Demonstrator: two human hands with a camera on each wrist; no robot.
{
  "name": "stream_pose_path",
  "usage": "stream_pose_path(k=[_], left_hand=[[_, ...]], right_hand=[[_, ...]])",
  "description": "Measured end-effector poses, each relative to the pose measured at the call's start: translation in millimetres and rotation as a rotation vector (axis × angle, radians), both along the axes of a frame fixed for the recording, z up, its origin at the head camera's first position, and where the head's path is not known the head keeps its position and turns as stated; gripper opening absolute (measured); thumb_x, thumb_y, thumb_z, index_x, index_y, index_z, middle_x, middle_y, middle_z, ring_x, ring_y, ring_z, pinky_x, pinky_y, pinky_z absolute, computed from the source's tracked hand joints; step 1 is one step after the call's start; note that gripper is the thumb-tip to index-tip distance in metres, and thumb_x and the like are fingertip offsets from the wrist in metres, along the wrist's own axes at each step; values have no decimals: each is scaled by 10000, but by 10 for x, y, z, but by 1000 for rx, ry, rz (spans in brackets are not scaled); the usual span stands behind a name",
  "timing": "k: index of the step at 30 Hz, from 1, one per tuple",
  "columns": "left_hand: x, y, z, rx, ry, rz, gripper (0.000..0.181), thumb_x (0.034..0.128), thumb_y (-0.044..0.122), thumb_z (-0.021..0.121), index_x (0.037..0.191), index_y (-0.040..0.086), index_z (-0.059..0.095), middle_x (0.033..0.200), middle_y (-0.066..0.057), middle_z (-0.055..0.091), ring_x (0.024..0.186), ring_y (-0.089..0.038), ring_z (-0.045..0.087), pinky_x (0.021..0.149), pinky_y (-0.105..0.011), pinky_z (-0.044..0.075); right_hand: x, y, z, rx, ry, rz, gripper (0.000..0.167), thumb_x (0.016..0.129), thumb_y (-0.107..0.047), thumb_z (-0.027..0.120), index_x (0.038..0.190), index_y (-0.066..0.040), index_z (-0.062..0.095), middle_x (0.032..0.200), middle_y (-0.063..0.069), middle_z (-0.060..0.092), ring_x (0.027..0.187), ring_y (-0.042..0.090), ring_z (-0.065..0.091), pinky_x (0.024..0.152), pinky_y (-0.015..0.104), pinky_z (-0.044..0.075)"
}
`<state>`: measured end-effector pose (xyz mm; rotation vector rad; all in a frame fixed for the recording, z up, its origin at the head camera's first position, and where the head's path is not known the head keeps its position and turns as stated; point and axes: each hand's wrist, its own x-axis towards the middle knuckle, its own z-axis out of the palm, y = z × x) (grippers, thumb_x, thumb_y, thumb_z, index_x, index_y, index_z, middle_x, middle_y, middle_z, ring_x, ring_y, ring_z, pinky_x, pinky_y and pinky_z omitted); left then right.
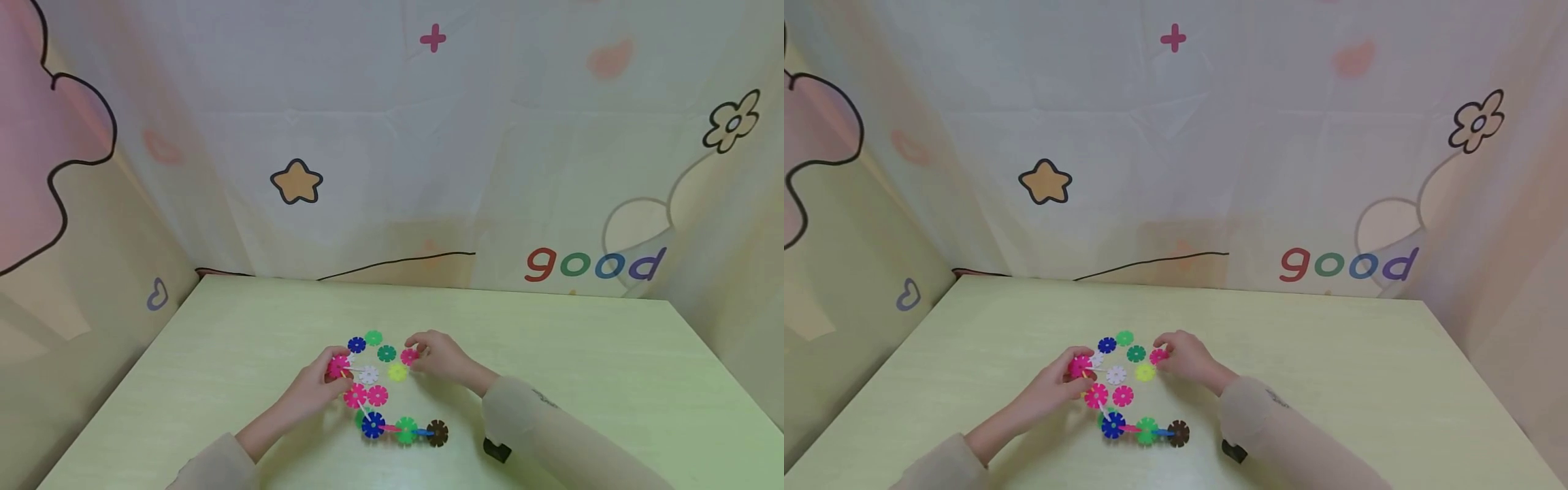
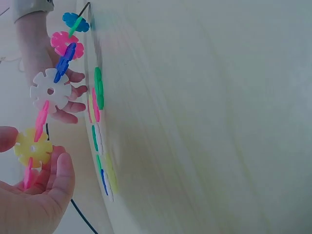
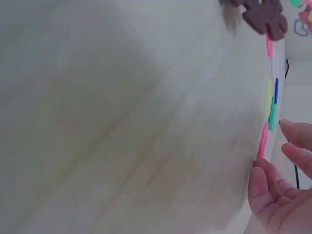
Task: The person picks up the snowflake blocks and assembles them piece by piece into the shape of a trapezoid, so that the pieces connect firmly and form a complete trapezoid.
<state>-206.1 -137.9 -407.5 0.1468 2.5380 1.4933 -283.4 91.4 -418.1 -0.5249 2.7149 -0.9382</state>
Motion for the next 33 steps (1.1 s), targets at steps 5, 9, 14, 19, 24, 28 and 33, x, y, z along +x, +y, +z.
stream_pose_path(k=[5,9,14,19,24,28,33], left_hand=[[8,-3,12,13,-5,-1,479,842,177,570,1279,107,386,931,-50,549,769,-146,509,655,-266,448],[12,-2,24,14,-6,-3,476,843,174,571,1277,103,388,921,-52,542,763,-150,501,650,-266,444],[19,-3,42,8,-5,-5,473,841,174,573,1272,103,391,905,-54,536,757,-154,494,639,-259,431],[24,1,52,13,7,-6,469,837,169,579,1266,110,399,900,-53,528,758,-159,486,637,-262,427],[26,14,63,19,28,-15,462,835,172,582,1260,121,406,913,-47,530,767,-159,485,631,-263,423],[30,24,68,14,51,-31,443,834,159,585,1244,126,418,900,-48,541,765,-159,486,618,-261,422],[35,37,66,9,66,-39,434,836,155,583,1236,129,418,890,-47,538,756,-157,488,612,-261,419]], right_hand=[[-82,-38,-61,79,18,-17,316,739,-125,703,1044,-106,623,889,63,577,804,177,516,718,320,454],[-116,-56,-93,100,8,-32,323,738,-135,706,1052,-115,630,867,47,552,777,164,491,681,290,437],[-119,-68,-103,108,12,-32,272,732,-125,709,998,-119,655,852,48,535,773,169,473,679,289,421],[-110,-65,-96,116,2,-31,172,731,-116,709,889,-113,641,825,39,519,760,171,462,689,293,428],[-111,-60,-88,114,-8,-30,252,727,-113,712,951,-101,599,798,35,520,731,170,463,660,277,426],[-107,-52,-81,130,-18,-23,297,734,-128,708,1010,-92,604,812,33,539,740,166,470,673,283,427],[-93,-35,-67,112,-56,-37,207,722,-118,717,871,-94,576,795,32,545,724,168,478,654,273,431]])
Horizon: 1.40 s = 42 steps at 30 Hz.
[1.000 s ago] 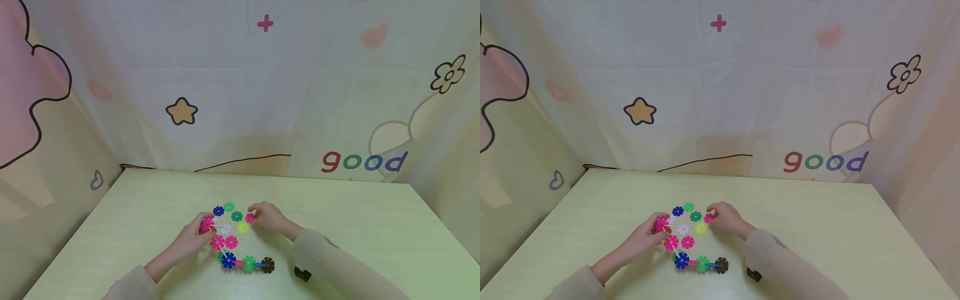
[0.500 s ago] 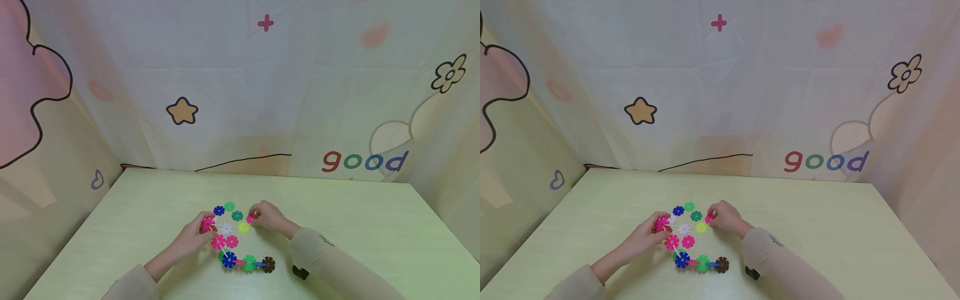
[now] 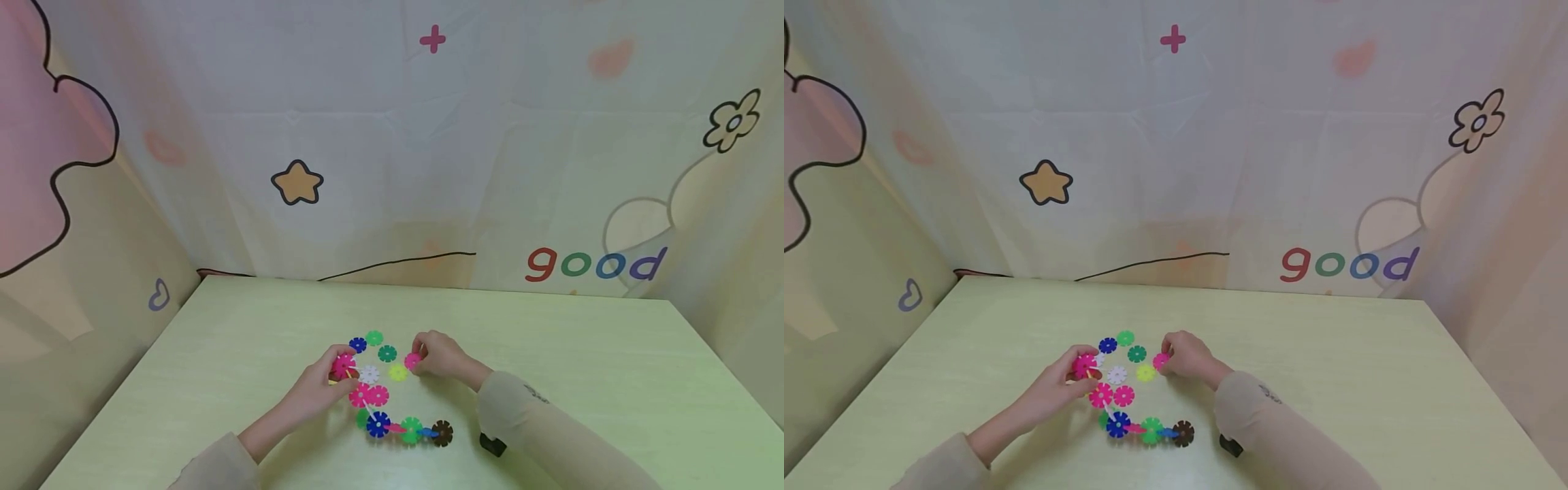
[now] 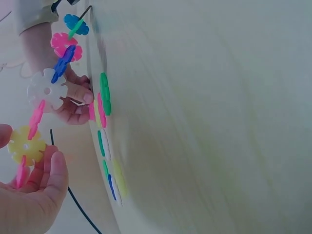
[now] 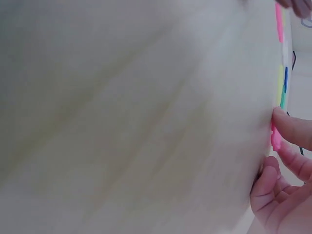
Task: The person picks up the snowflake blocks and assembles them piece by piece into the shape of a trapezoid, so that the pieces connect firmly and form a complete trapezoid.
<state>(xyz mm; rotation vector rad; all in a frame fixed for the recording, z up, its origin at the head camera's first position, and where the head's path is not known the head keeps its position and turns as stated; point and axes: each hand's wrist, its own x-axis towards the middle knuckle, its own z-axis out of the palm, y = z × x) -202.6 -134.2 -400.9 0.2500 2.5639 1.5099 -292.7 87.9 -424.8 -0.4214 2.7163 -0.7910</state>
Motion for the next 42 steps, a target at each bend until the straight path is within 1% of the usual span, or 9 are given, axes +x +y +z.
stream_pose_path(k=[4,8,13,17,21,27,30,34,42], left_hand=[[-8,17,-5,-6,13,-6,432,842,169,582,1233,113,407,906,-47,547,758,-152,504,619,-259,433],[-8,39,-11,-15,47,-5,371,855,157,564,1192,114,415,899,-46,555,741,-144,523,611,-244,454],[8,73,-9,-24,108,-40,305,861,126,549,1141,116,427,873,-37,558,747,-135,541,625,-202,467],[17,93,-13,-8,138,-93,350,857,199,575,1167,130,428,919,-33,570,797,-124,569,660,-183,481],[32,113,13,13,160,-137,433,837,284,597,1204,132,425,954,-50,577,794,-122,595,667,-174,486],[58,154,44,12,182,-153,452,811,304,620,1190,119,455,990,-46,593,792,-111,587,661,-165,476],[65,165,38,0,205,-153,423,822,312,604,1173,117,472,1010,-36,596,824,-116,576,680,-167,473],[75,181,22,-26,232,-157,408,841,366,560,1153,114,490,1017,-9,594,869,-119,561,713,-169,469],[80,199,18,-43,239,-180,475,836,440,526,1166,101,482,1036,18,590,897,-110,572,738,-160,463]], right_hand=[[21,37,19,-50,-21,-6,224,720,-75,711,815,-95,509,773,35,534,701,173,474,616,257,418],[46,111,23,-100,-8,-1,212,734,-32,686,782,-87,487,746,33,516,682,169,457,581,248,397],[110,202,81,-248,4,6,159,773,17,627,791,-67,493,756,44,522,665,151,474,561,237,440],[206,234,185,-394,-21,39,127,794,45,585,840,-30,494,787,80,538,663,141,548,584,261,497],[327,222,303,-509,-61,78,126,808,6,591,881,-13,490,825,99,565,693,150,607,624,290,514],[517,178,411,-623,-102,162,118,824,-11,575,894,14,483,853,144,578,721,201,630,632,304,515],[581,151,441,-660,-120,188,119,830,-16,570,898,23,481,856,161,577,725,222,632,630,303,515],[634,117,462,-682,-137,191,125,835,-22,567,909,27,480,859,169,579,731,230,637,633,301,518],[685,71,465,-695,-134,181,122,835,-8,562,917,37,483,849,177,581,725,235,639,627,282,517]])
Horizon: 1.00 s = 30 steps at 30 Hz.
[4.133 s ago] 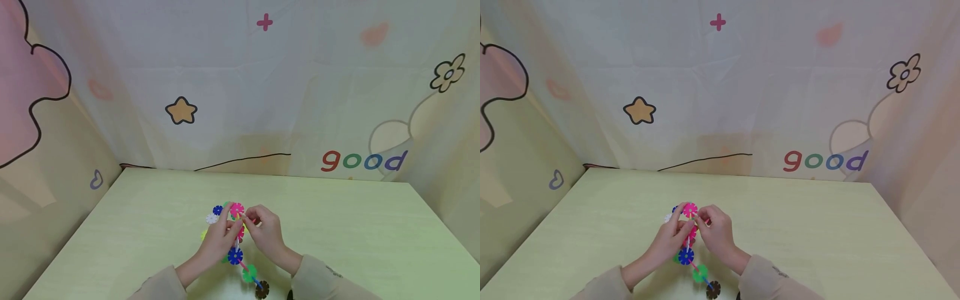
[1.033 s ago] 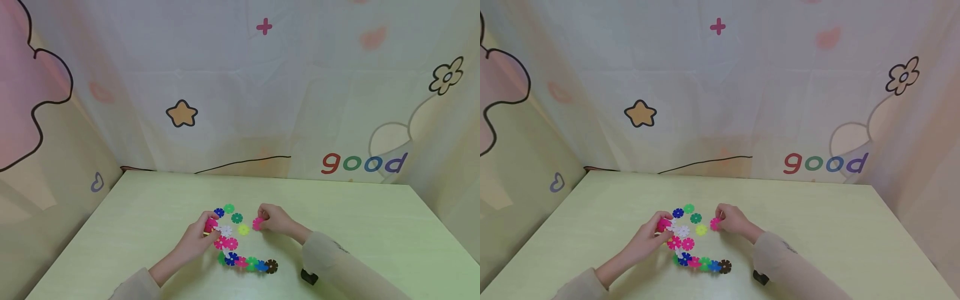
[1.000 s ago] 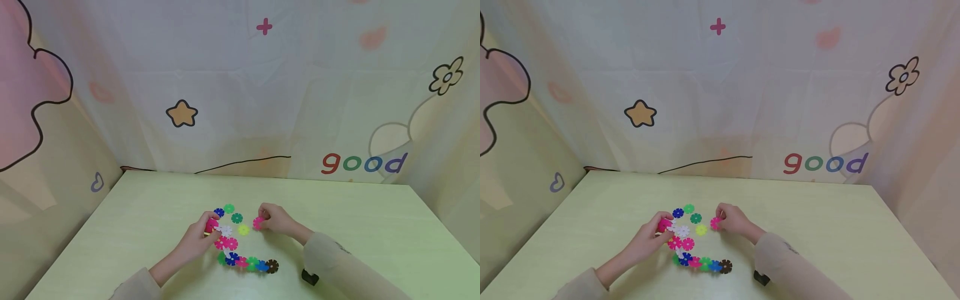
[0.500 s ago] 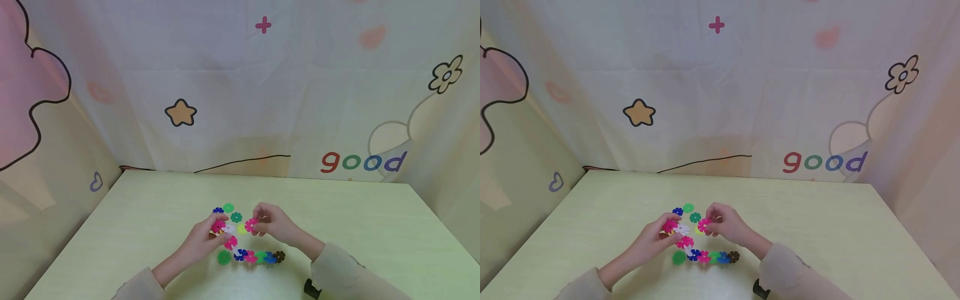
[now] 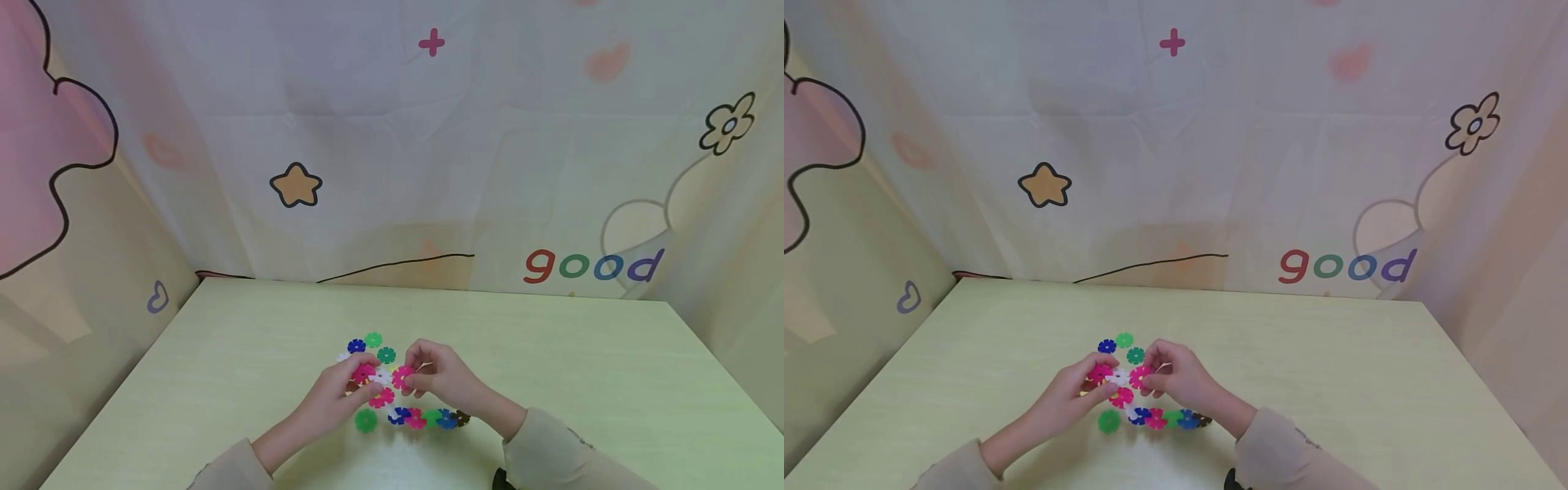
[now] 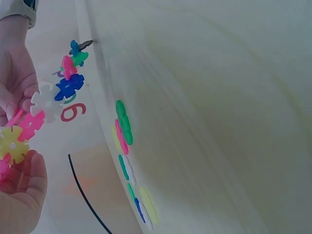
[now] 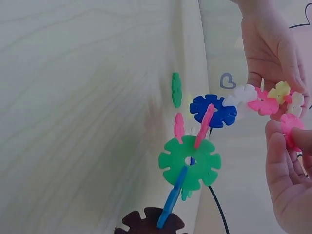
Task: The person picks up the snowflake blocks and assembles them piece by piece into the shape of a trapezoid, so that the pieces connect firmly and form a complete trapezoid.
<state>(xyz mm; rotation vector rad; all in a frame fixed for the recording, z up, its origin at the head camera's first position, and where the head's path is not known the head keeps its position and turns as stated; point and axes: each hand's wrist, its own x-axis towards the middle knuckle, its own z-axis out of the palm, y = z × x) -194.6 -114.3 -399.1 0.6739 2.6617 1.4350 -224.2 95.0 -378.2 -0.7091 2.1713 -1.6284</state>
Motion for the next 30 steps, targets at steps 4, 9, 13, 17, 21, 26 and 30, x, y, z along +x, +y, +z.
stream_pose_path(k=[4,9,13,17,21,26,30], left_hand=[[8,1,5,-8,-9,-7,461,835,444,523,1174,136,479,1057,9,587,872,-105,576,714,-159,466],[29,1,20,-20,-8,-28,444,843,415,525,1201,159,459,1127,-11,574,921,-130,594,744,-178,479],[42,10,32,-17,9,-48,477,849,365,539,1264,165,413,1151,-12,572,879,-107,588,725,-179,482],[70,30,50,-20,2,-80,511,852,343,542,1304,175,375,1110,-6,597,837,-62,574,709,-155,471],[107,60,70,-37,-15,-100,502,848,362,538,1296,186,392,1150,-9,582,887,-62,568,745,-137,454],[132,81,107,-49,-14,-104,480,847,355,549,1274,172,427,1182,-11,564,886,-83,565,724,-152,460],[118,87,137,-66,-15,-108,436,836,348,582,1214,147,501,1139,5,591,897,-97,570,722,-168,466]], right_hand=[[31,-26,-2,7,26,-15,109,830,-2,567,905,29,495,851,180,580,722,226,637,616,264,514],[89,-39,7,32,90,-52,108,816,-11,591,890,11,516,854,176,596,712,199,642,603,233,507],[130,-26,1,46,164,-72,99,808,-31,608,869,-1,537,820,159,622,685,144,633,607,220,505],[190,-1,10,59,224,-86,79,795,-23,621,847,-18,562,793,134,639,660,127,626,625,216,509],[250,20,30,80,258,-102,78,781,-14,633,835,-36,580,787,110,643,648,104,616,635,209,511],[277,33,43,79,264,-110,75,783,-20,634,836,-34,584,790,108,643,647,74,608,640,211,512],[277,32,47,68,255,-102,87,783,-17,633,851,-35,583,814,109,639,664,75,600,654,204,510]])
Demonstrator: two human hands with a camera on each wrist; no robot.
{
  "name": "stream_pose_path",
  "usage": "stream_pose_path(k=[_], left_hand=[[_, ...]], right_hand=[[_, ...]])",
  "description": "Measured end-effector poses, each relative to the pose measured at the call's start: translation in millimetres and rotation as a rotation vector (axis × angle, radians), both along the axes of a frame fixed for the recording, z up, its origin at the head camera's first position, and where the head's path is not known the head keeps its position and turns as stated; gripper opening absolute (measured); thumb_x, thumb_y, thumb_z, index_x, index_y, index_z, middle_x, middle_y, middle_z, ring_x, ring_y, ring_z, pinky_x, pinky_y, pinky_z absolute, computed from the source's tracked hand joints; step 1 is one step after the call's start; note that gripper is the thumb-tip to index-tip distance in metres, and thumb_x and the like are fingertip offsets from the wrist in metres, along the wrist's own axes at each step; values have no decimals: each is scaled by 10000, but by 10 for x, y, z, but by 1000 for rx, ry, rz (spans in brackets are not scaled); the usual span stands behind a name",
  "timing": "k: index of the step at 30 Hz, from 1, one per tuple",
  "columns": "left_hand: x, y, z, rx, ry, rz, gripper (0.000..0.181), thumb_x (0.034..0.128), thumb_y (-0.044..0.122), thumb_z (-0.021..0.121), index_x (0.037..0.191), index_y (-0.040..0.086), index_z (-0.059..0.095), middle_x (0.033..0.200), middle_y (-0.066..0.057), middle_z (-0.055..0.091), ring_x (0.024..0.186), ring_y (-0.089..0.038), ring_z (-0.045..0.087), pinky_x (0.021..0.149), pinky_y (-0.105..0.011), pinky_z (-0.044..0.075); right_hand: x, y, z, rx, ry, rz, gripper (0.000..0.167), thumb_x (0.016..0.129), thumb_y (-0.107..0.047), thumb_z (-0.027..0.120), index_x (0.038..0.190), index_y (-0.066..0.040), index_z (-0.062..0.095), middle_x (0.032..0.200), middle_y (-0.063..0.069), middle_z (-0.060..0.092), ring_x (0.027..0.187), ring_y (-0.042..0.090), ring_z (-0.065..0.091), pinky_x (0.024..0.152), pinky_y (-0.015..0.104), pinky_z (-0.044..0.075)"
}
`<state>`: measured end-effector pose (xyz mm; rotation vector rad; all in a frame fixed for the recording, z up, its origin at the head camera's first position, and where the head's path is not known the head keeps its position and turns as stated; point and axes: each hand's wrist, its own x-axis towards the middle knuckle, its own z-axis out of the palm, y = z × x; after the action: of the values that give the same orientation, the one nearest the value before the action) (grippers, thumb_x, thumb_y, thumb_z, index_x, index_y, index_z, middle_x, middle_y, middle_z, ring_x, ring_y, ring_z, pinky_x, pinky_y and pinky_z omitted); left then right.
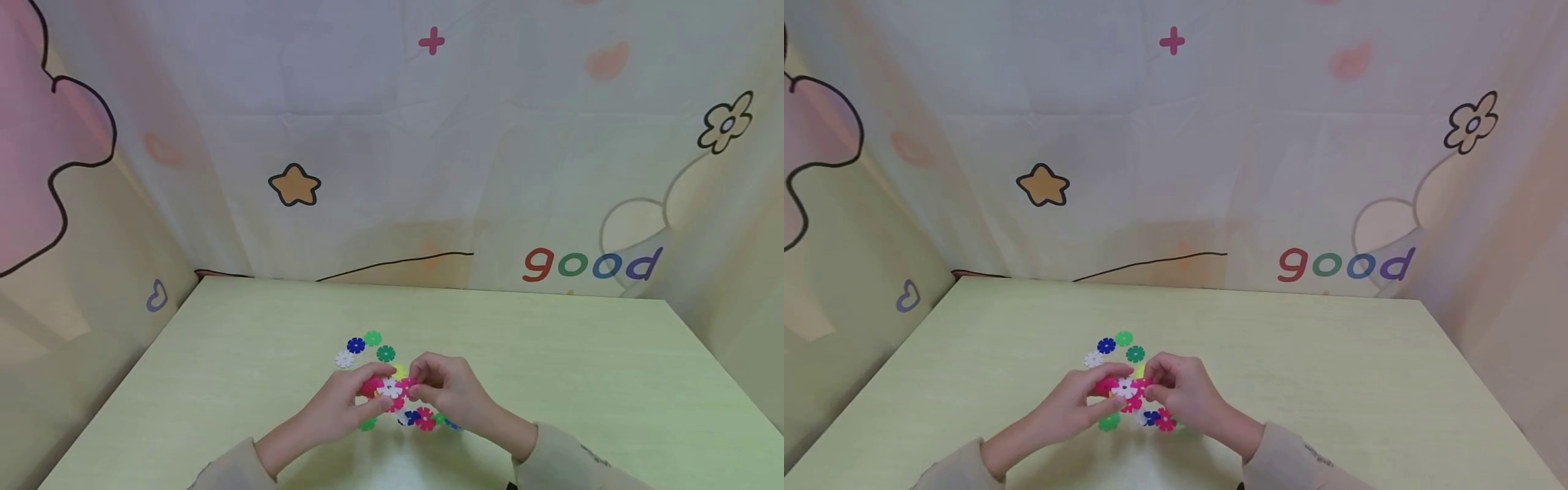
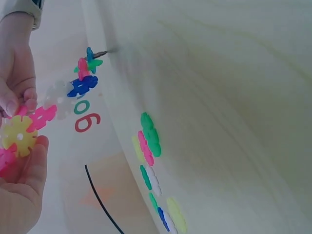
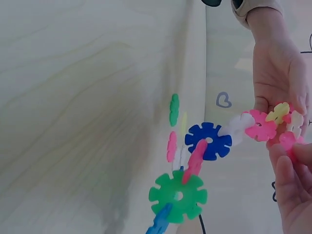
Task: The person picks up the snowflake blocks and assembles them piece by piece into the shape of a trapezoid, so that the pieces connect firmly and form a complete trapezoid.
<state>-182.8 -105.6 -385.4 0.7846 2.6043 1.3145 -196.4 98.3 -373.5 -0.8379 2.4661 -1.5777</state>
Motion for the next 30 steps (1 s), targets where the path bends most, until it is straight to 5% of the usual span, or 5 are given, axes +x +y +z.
stream_pose_path(k=[12,19,24,30], left_hand=[[-95,-105,50,-13,-107,80,434,791,419,613,1140,165,573,1029,19,628,897,-140,559,676,-226,482],[-211,-358,141,22,-75,275,433,770,354,657,1152,172,563,913,-4,646,737,-141,591,583,-226,481],[-302,-521,169,37,-27,411,418,796,335,636,1170,169,547,1050,-46,620,882,-163,598,668,-243,509],[-366,-650,177,43,-18,507,486,820,406,586,1223,147,503,1178,-91,553,1024,-248,534,704,-290,513]], right_hand=[[-91,-20,81,62,48,33,159,795,-62,636,945,-54,584,879,108,614,738,104,617,668,177,498],[-189,68,110,12,60,-35,178,788,-54,640,955,-37,578,877,137,591,720,116,601,649,190,501],[-266,74,38,45,48,-17,127,795,-60,632,915,-32,600,852,117,600,725,119,578,644,199,495],[-422,27,-160,169,-13,-1,130,793,-77,638,910,-22,621,914,151,612,732,141,547,618,201,469]])
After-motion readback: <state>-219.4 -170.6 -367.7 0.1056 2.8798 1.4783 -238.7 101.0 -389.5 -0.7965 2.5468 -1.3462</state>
